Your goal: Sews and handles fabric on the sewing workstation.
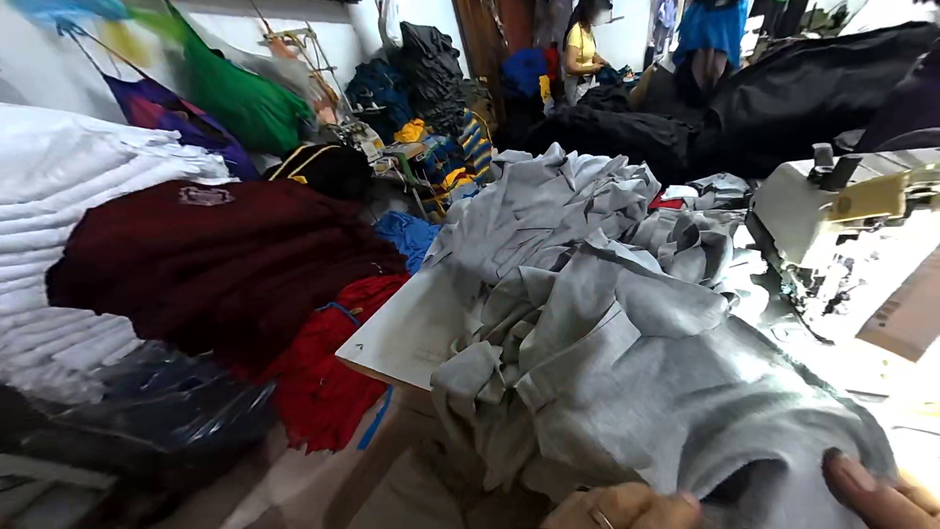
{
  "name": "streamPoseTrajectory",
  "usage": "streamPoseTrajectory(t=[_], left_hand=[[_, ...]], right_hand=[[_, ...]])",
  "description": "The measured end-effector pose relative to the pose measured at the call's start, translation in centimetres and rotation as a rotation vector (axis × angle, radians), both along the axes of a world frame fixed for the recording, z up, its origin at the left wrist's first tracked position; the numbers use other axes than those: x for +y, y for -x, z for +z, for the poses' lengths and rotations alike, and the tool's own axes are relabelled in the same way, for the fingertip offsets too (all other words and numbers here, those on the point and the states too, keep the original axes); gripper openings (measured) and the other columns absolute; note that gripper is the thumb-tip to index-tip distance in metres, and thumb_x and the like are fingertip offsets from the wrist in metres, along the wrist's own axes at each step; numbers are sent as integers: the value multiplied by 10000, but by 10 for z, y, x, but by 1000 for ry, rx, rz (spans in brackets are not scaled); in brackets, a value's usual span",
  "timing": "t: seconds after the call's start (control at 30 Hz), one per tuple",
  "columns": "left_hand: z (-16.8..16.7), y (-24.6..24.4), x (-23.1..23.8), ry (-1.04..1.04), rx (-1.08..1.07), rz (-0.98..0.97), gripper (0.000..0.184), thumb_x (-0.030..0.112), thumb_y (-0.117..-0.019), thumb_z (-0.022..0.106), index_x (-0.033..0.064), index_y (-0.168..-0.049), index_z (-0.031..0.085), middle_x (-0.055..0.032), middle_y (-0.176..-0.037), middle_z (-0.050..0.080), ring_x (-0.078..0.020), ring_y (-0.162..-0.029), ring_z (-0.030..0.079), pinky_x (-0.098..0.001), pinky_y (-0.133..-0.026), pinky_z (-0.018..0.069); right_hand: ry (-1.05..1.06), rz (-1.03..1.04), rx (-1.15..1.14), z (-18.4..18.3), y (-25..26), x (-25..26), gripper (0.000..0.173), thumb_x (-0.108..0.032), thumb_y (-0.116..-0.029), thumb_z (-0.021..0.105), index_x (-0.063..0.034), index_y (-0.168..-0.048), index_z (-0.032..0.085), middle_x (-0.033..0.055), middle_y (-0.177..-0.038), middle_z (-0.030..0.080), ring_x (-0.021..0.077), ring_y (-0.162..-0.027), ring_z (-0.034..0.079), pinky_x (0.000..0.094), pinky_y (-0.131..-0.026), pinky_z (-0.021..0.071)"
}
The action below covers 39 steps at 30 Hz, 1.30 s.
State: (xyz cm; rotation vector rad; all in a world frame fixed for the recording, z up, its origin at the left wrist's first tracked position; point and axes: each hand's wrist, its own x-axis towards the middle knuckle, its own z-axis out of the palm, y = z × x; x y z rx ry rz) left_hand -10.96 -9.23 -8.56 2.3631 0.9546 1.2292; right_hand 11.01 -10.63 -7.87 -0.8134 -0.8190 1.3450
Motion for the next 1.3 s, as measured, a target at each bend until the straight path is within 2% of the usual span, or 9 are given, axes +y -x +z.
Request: streamPoseTrajectory(t=[0.13,0.3,0.43,0.57,0.67,0.83,0.97,1.13,1.3], left_hand=[[-18,-14,5,56,69,172,526,378,-947,692,-90,-1187,681,-238,-1074,728,-318,-955,728,-430,-854,578],[-9,-12,24,106,-119,173,135,11,-900,632,-74,-824,703,-182,-859,726,-152,-815,706,-230,-768,559],[5,4,29,499,-443,0,172,19,-985,552,-54,-881,667,24,-754,649,67,-697,584,-137,-673,503],[11,11,31,723,-653,-55,231,14,-1013,513,138,-941,693,163,-812,697,62,-759,658,-177,-738,569],[10,9,33,710,-664,-82,218,13,-993,558,156,-915,704,167,-823,695,69,-768,654,-166,-741,566],[19,5,27,652,-597,-113,152,10,-988,573,92,-955,697,150,-854,711,62,-789,669,-178,-756,578],[23,7,25,575,-522,-164,127,24,-995,556,46,-971,678,145,-873,684,89,-820,636,-156,-773,547],[36,16,24,663,-665,-123,265,28,-1024,496,202,-997,694,183,-876,718,73,-789,667,-161,-723,567],[43,16,21,741,-767,-181,304,-4,-1038,442,178,-1009,684,128,-902,749,8,-811,715,-222,-778,611]], right_hand=[[-90,168,-58,18,17,8,223,-123,-1085,452,-230,-1136,641,-106,-1052,766,36,-905,743,257,-714,649],[-110,318,-201,26,24,21,236,-92,-1082,440,-144,-1230,617,-84,-1209,712,87,-1069,713,320,-841,640],[-234,119,-531,3,8,25,251,-86,-1056,494,-28,-1242,652,-53,-1225,653,-10,-972,654,188,-740,569],[-201,140,-630,-21,13,20,267,-75,-1024,560,74,-1241,610,60,-1201,653,31,-1029,649,227,-849,569],[-215,116,-660,-31,27,18,451,-131,-993,652,135,-1335,529,206,-1300,563,120,-1116,632,264,-899,578],[-384,-3,-788,-25,43,20,349,-132,-976,682,129,-1201,621,254,-1201,620,155,-1070,670,257,-901,582],[-442,-87,-888,-18,48,20,179,1,-984,559,94,-1037,702,208,-1045,720,98,-931,692,199,-847,539],[-419,-18,-911,-12,41,18,206,21,-988,515,77,-1030,709,191,-1008,728,136,-893,705,262,-830,564],[-416,43,-755,-11,49,15,320,-129,-1023,596,126,-1216,600,166,-1069,691,64,-919,668,236,-847,561]])
